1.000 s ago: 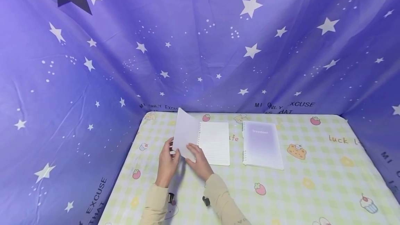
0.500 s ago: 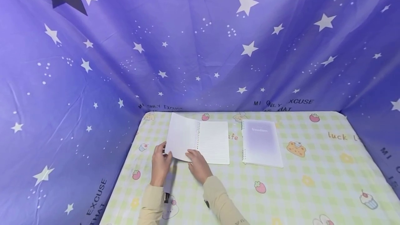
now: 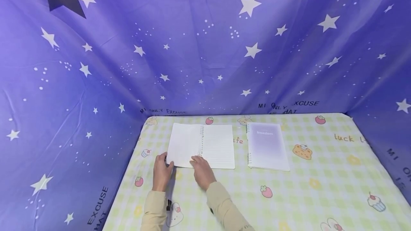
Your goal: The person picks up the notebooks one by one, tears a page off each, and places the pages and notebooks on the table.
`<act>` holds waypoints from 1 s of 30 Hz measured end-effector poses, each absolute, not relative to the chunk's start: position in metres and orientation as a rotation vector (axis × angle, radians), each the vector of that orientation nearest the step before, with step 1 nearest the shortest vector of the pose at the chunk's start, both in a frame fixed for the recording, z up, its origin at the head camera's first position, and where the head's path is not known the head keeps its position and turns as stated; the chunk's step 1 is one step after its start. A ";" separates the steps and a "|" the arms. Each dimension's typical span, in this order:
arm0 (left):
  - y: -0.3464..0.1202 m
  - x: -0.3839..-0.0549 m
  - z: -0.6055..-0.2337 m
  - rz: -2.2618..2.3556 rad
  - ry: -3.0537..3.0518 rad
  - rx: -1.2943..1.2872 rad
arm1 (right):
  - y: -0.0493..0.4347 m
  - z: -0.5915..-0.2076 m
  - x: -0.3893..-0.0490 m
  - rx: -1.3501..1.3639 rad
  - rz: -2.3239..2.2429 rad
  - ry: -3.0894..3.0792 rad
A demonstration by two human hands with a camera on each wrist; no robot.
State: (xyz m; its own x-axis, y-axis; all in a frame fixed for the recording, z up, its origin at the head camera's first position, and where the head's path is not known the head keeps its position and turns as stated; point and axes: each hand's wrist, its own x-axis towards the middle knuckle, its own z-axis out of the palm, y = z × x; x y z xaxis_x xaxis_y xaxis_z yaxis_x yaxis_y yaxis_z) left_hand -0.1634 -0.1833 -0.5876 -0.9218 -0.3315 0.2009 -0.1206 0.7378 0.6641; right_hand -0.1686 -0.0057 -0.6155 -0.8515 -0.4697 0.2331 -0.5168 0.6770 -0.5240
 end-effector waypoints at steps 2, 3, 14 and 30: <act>-0.185 -0.164 -0.590 -0.986 -2.654 0.361 | -0.006 -0.615 -0.167 0.835 0.863 -2.821; -0.185 -0.164 -0.590 -0.989 -2.663 0.361 | -0.005 -0.615 -0.166 0.839 0.847 -2.830; -0.189 -0.164 -0.601 -0.967 -2.738 0.385 | -0.006 -0.616 -0.163 0.855 0.759 -2.815; -0.185 -0.163 -0.602 -0.781 -2.805 0.356 | -0.004 -0.610 -0.162 0.897 0.706 -2.842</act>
